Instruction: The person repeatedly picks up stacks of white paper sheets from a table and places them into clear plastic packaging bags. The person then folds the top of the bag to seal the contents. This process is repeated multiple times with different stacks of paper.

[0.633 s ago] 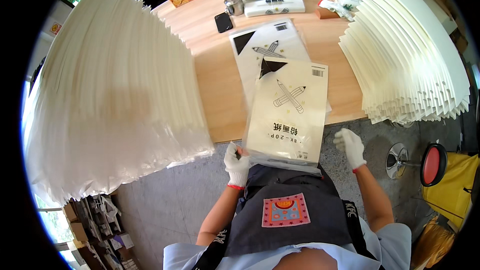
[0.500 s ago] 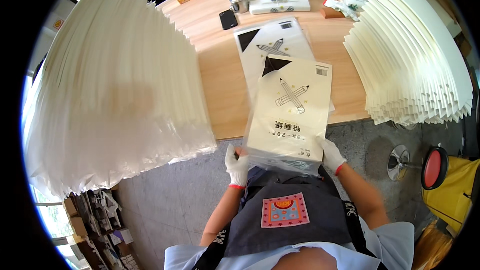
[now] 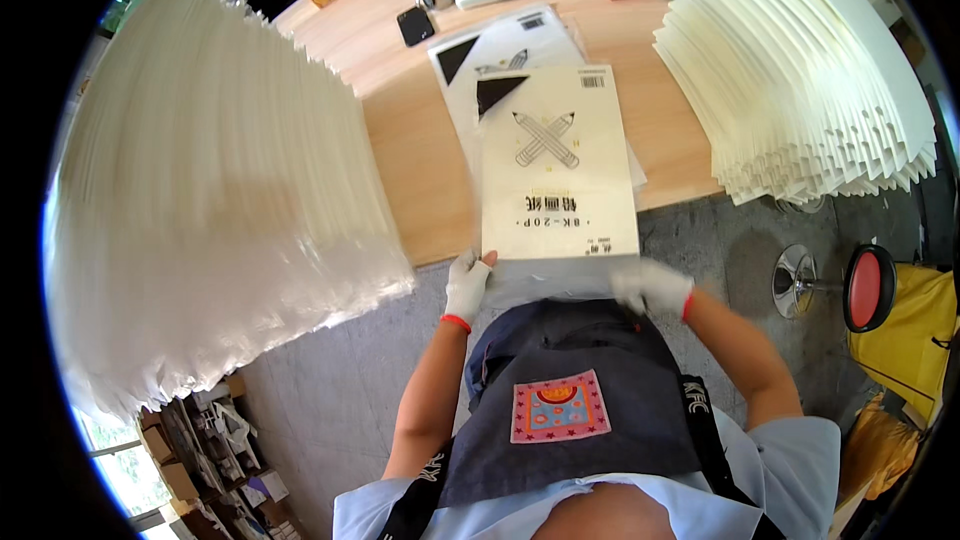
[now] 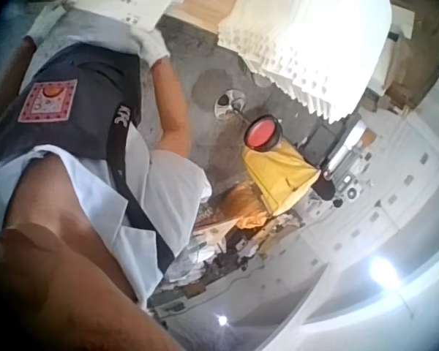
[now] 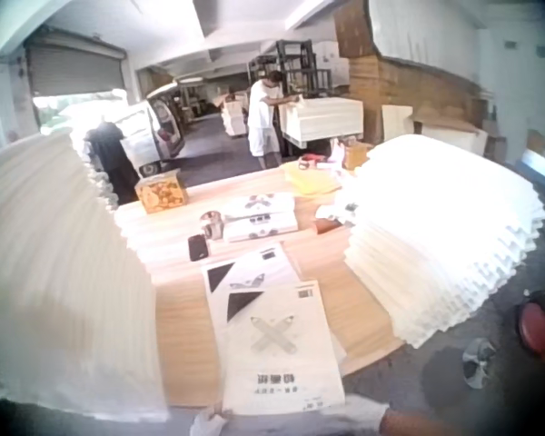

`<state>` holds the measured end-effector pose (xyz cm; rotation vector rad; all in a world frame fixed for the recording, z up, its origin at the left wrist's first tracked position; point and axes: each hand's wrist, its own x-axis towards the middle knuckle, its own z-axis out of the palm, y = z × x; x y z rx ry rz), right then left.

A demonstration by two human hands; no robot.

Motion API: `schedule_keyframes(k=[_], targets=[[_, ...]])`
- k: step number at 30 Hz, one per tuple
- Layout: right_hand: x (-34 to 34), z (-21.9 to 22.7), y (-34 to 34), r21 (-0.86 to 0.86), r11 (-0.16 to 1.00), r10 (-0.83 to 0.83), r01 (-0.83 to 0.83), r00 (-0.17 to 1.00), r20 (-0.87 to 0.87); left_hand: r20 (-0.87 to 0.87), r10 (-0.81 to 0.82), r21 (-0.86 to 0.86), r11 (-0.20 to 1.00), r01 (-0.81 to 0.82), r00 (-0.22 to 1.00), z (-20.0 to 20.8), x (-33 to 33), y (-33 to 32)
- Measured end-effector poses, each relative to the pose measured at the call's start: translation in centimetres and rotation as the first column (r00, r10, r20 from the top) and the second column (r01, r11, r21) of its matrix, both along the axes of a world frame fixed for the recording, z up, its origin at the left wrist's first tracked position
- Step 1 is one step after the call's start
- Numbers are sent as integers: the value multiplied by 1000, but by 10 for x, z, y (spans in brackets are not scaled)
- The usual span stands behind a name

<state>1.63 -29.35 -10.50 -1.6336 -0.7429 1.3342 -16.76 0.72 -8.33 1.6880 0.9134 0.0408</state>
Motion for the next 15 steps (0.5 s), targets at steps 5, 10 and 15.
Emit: schedule_keyframes(k=[5, 10, 15], targets=[[-15, 35, -29, -408, 805, -580, 431, 717, -387, 137, -92, 147, 987, 72, 986, 68, 27, 4], [-26, 46, 50, 37, 738, -562, 674, 644, -519, 152, -408, 576, 777, 255, 900, 181, 72, -13], [-18, 142, 133, 187, 698, -362, 691, 566, -741, -6, -573, 958, 233, 169, 820, 353, 21, -21]])
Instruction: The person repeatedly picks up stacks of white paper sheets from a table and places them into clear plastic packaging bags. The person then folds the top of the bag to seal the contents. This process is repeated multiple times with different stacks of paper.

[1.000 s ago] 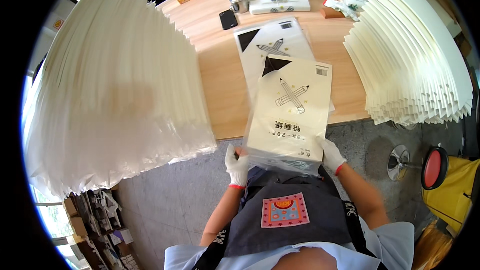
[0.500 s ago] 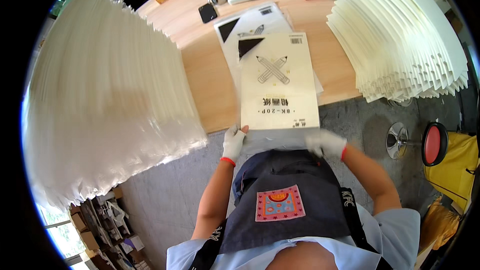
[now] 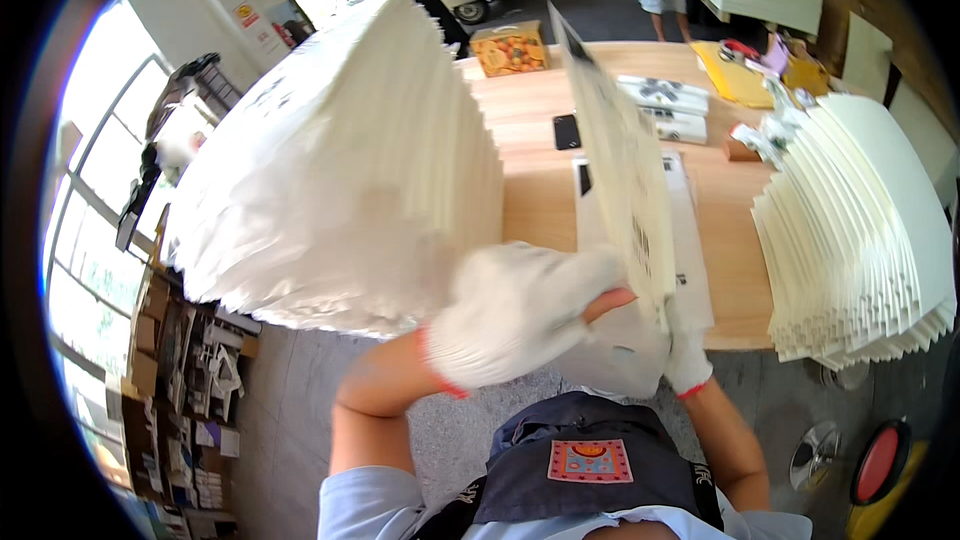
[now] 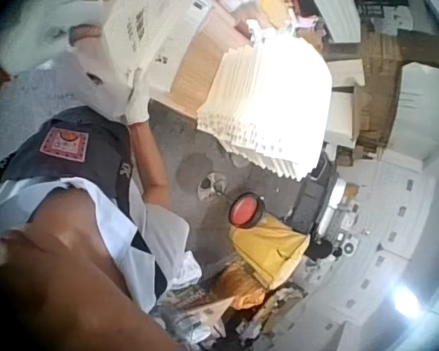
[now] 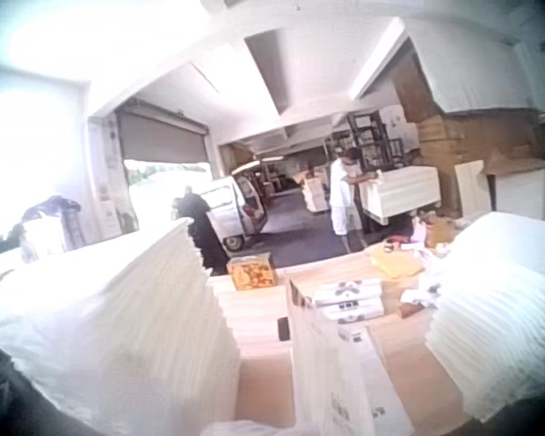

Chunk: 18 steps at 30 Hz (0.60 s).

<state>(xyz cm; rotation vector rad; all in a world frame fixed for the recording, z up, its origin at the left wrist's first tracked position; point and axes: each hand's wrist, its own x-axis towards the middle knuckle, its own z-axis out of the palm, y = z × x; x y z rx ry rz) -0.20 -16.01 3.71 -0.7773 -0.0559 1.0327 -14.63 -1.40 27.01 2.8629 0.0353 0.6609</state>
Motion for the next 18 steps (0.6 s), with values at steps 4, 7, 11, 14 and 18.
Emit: schedule_keyframes(k=[4, 7, 11, 14, 18], targets=[[47, 123, 73, 116, 988, 24, -104, 839, 544, 525, 234, -180, 970, -162, 818, 69, -75, 22], [47, 229, 165, 223, 937, 24, -270, 685, 728, 736, 518, -237, 800, -551, 436, 137, -126, 81], [-7, 336, 223, -118, 942, 232, -313, 358, 904, 640, 622, -414, 773, -480, 450, 190, -212, 191], [-26, 342, 232, -255, 929, 327, -269, 268, 906, 445, 786, -374, 599, -708, 430, 165, -243, 236], [3, 318, 228, -247, 915, 346, -318, 306, 887, 383, 822, -286, 540, -792, 422, 64, -227, 218]])
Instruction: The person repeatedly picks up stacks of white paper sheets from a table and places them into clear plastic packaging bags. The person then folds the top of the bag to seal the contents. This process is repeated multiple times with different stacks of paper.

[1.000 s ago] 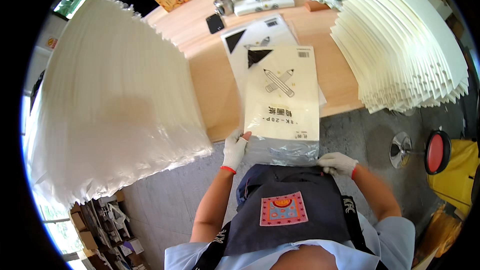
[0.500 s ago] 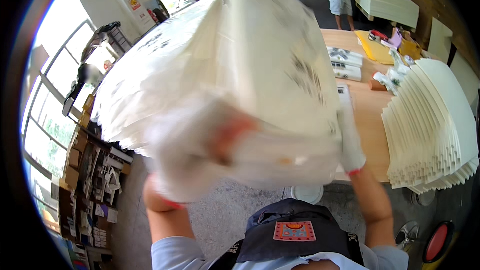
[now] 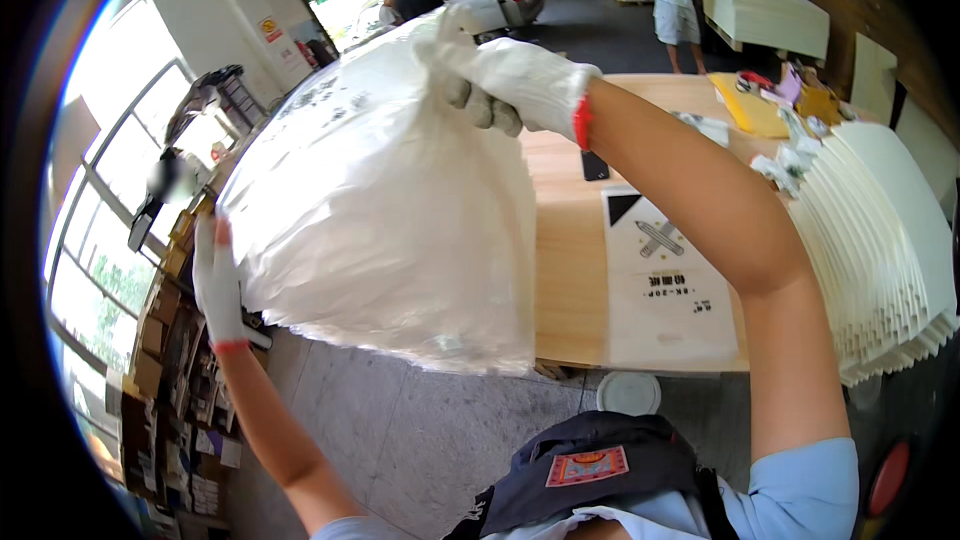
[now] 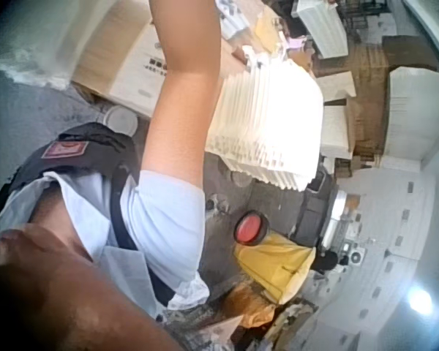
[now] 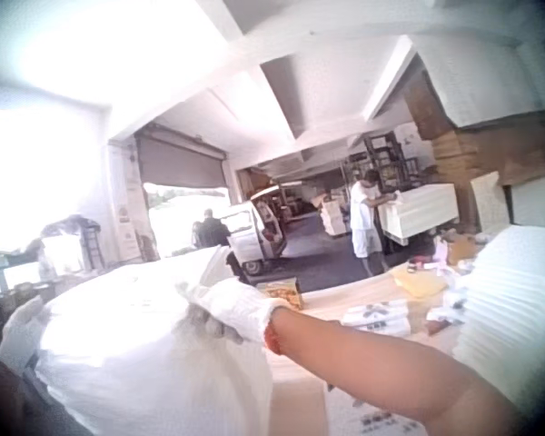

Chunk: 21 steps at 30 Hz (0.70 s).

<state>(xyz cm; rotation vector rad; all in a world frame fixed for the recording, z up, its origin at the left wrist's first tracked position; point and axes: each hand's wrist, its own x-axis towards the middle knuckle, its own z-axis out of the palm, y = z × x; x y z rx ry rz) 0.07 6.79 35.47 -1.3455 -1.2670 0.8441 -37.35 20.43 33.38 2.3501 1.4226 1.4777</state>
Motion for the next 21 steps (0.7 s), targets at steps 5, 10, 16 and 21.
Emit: schedule_keyframes(k=[5, 10, 16, 21], targets=[[24, -76, -80, 88, 992, 111, -85, 930, -350, 584, -119, -107, 969, 221, 803, -234, -51, -24], [63, -219, -193, -249, 943, -320, 220, 807, -497, 138, -434, -891, 338, 302, 890, -476, 55, -151], [33, -332, -293, -532, 754, -647, 386, 578, -498, -240, -880, -405, 474, 782, 410, -412, 305, -211], [1, -371, -333, -600, 692, -719, 402, 460, -521, -304, -924, -712, 382, 589, 232, -407, 378, -206]])
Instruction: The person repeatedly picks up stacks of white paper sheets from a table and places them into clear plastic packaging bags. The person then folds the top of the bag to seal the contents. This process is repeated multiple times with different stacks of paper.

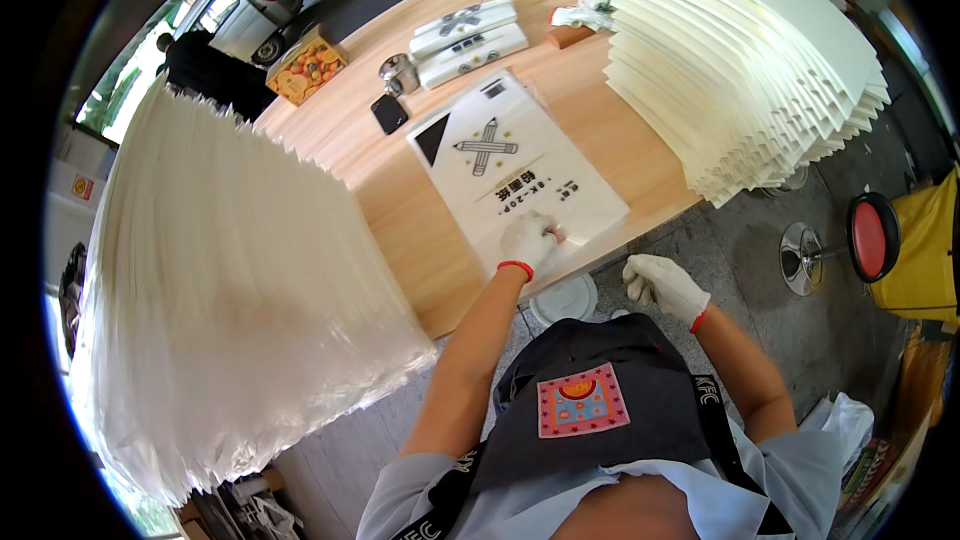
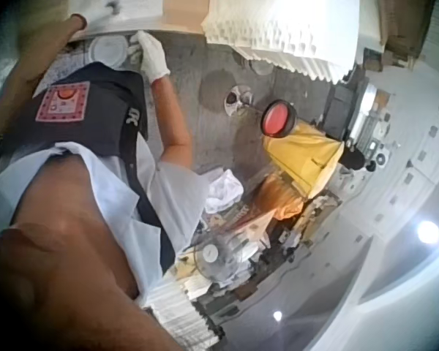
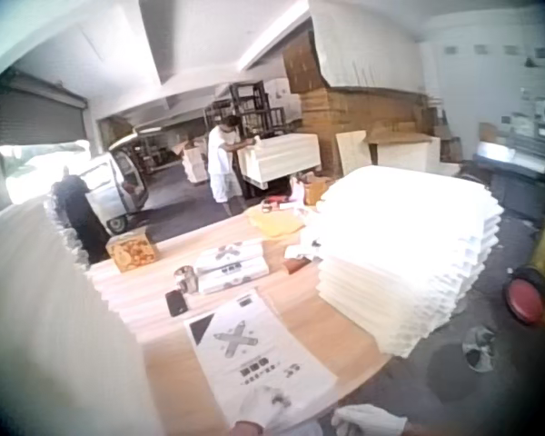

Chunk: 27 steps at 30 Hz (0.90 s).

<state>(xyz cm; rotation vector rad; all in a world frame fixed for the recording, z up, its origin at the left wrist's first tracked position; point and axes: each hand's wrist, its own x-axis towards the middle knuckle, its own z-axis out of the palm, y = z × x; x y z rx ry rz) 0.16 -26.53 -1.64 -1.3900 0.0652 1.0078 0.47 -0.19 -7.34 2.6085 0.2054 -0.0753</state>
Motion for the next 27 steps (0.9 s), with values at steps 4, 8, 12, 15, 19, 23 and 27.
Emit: schedule_keyframes(k=[4, 8, 12, 15, 19, 23, 27], targets=[[-2, -17, 1, 72, 997, -22, 28, 996, -86, -121, -65, -126, 991, 50, 991, -5, 15, 22], [26, -43, 44, 100, 994, 54, -47, 996, -70, -165, -54, -238, 971, 13, 985, -6, 30, 35], [55, -19, 110, -61, 996, 69, -57, 975, 211, -33, -9, -245, 969, 0, 999, 24, 28, 32], [76, -50, 132, -136, 991, 63, -21, 948, 313, 146, 91, -436, 900, -18, 985, 36, 41, 39], [75, -75, 97, -478, 872, 365, -102, 786, 499, 258, 393, -946, 288, 149, 883, 76, 62, 77], [74, -23, 83, -501, 819, 497, -279, 782, 377, 151, 249, -891, 454, 22, 957, 143, 42, 43], [68, 42, 123, -324, 943, 281, 76, 338, 898, 257, 23, -668, 727, 160, 966, 155, 35, 1]])
